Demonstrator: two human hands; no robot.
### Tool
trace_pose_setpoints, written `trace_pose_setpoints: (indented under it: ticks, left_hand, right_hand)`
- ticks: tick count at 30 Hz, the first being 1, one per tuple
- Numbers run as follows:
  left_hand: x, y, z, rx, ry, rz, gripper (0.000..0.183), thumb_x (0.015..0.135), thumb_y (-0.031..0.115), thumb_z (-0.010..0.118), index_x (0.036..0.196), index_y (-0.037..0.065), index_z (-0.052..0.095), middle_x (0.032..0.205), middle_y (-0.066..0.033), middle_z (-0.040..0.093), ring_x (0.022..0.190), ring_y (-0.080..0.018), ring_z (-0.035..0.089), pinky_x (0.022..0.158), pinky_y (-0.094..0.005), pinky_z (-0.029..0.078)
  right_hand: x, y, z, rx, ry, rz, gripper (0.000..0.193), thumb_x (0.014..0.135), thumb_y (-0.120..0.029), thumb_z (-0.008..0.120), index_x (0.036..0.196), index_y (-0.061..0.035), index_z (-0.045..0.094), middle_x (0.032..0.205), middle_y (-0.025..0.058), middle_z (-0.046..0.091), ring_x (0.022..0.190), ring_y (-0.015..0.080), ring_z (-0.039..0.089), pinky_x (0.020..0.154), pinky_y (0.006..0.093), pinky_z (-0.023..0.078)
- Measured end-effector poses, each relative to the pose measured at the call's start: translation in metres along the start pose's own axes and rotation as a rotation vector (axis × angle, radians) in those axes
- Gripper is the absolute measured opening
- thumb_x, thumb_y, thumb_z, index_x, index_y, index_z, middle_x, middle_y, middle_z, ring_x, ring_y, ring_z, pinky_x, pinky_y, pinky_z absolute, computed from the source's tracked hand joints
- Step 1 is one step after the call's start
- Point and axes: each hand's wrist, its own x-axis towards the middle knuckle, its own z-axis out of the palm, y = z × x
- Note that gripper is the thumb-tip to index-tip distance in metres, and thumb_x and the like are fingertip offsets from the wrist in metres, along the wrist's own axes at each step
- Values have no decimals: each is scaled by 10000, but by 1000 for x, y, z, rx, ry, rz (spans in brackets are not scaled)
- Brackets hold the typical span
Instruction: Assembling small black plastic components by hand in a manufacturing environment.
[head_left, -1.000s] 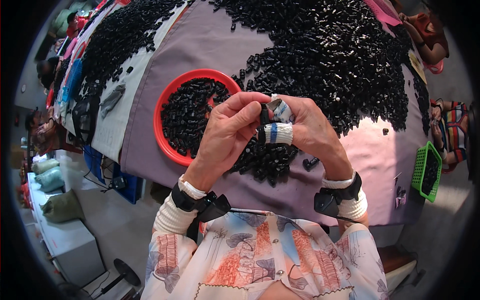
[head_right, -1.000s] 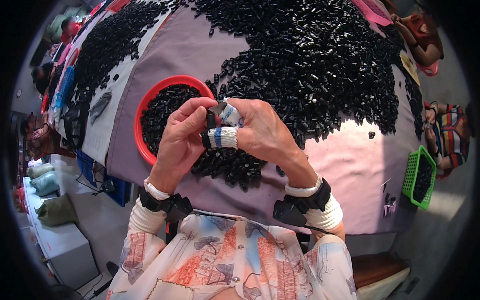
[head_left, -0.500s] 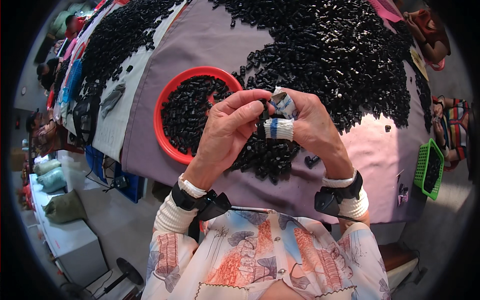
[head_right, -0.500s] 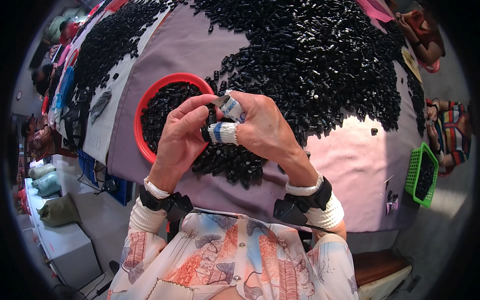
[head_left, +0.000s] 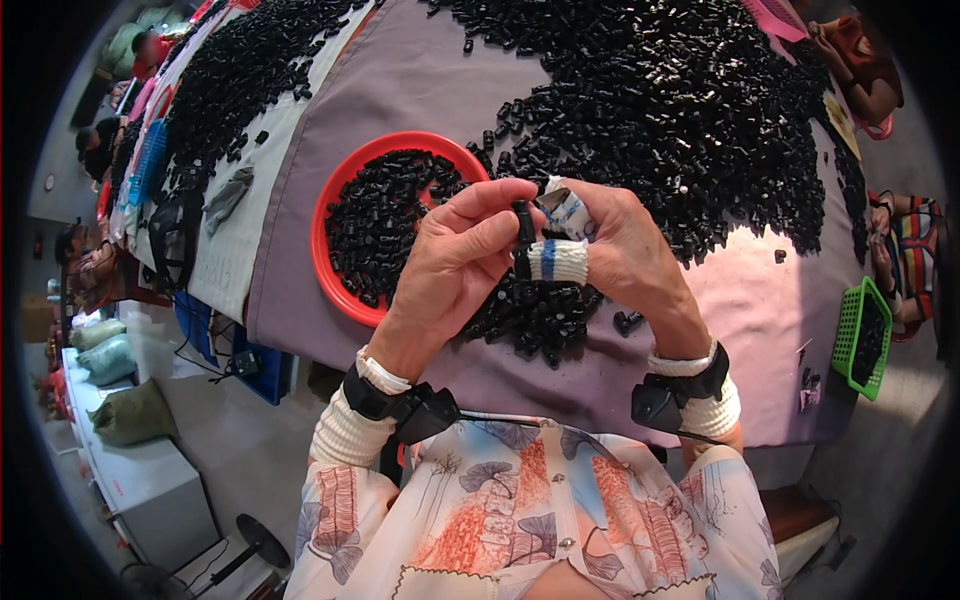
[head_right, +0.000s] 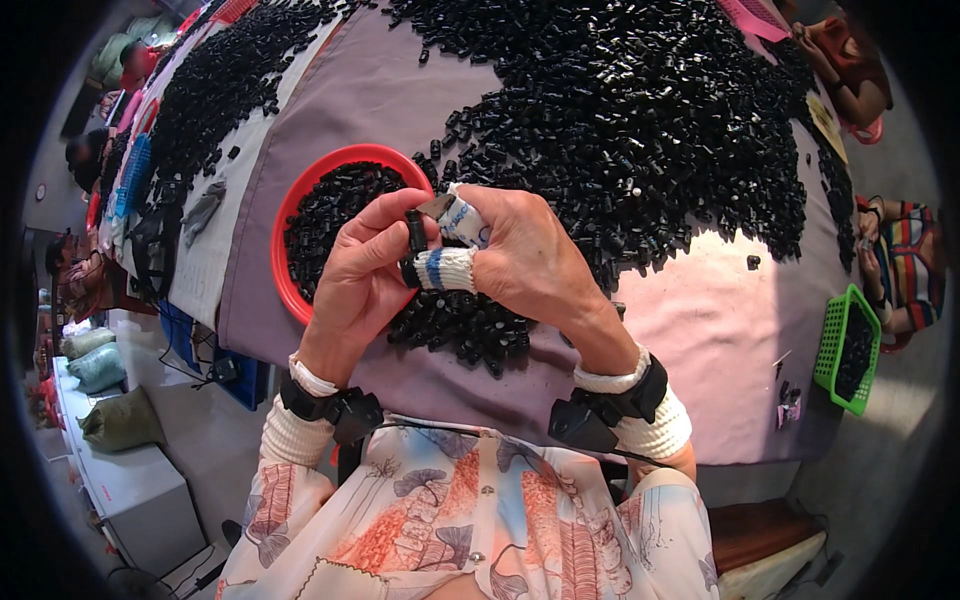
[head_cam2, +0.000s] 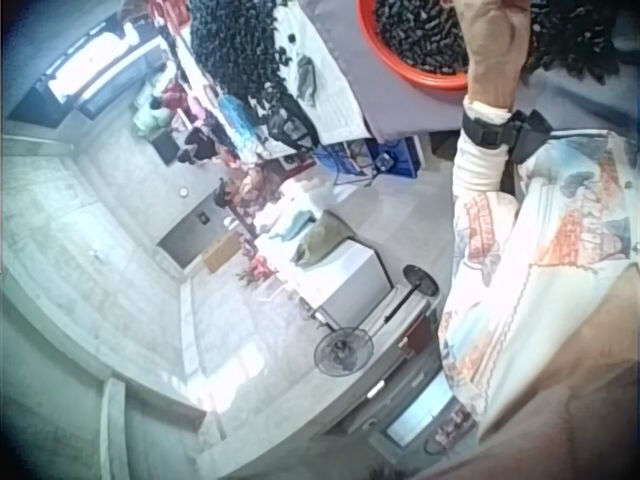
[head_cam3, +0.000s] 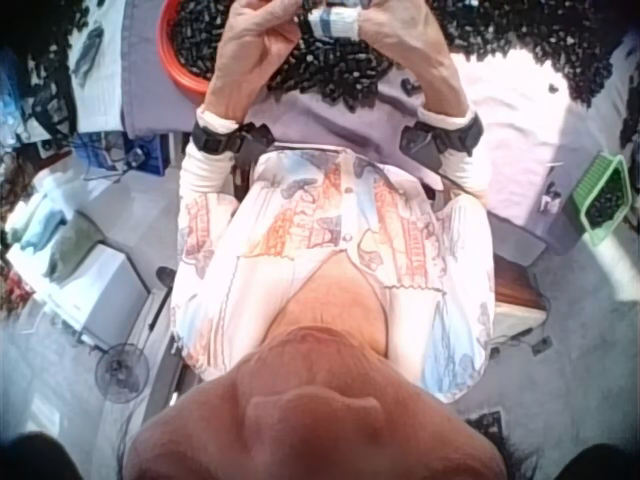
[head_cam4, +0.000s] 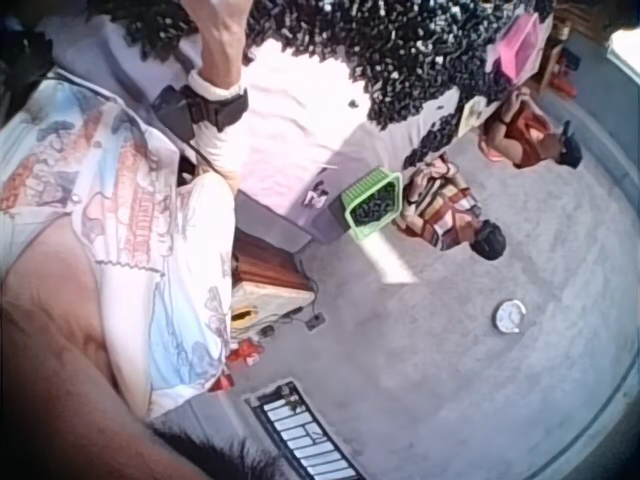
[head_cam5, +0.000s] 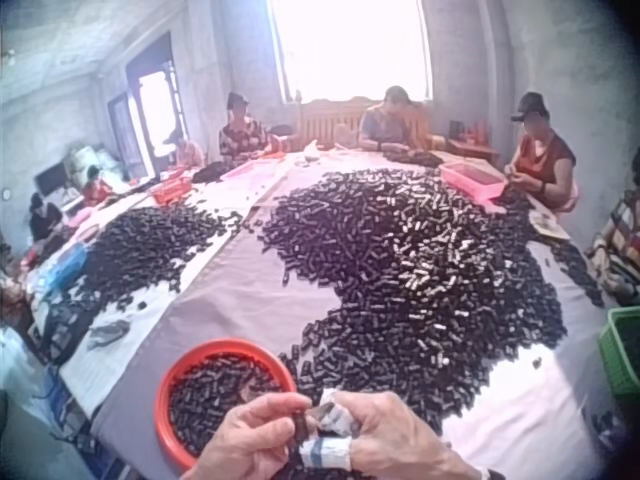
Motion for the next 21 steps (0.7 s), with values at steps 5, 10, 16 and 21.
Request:
trace_pose_setpoints:
  ticks: [5,10,16,21]
  left_hand:
    - [0,0,-3,-65,-15,-34,256,861,30,561,1113,-12,556,986,-109,626,906,-151,607,805,-276,506]
    - [0,-1,-2,-49,-11,-35,249,859,23,559,1105,-18,560,992,-107,625,907,-155,607,813,-277,503]
    - [0,2,5,-15,-22,-23,237,857,19,559,1090,-25,567,1020,-109,620,917,-157,609,819,-290,510]
    - [-1,3,4,23,-18,-28,237,857,25,561,1090,-22,569,1025,-110,619,927,-159,608,817,-304,517]
  right_hand:
    - [1,3,-1,9,-62,50,280,665,-244,721,772,-27,580,608,42,539,549,125,483,533,277,402]
    - [2,6,-2,3,-92,47,291,660,-252,710,767,-19,573,601,39,529,547,131,482,531,281,400]
    - [2,5,-4,0,-123,38,308,652,-249,712,774,-2,573,601,39,522,547,133,483,528,287,402]
    - [3,2,-4,18,-143,44,327,652,-250,715,812,7,590,610,41,532,552,137,487,534,290,408]
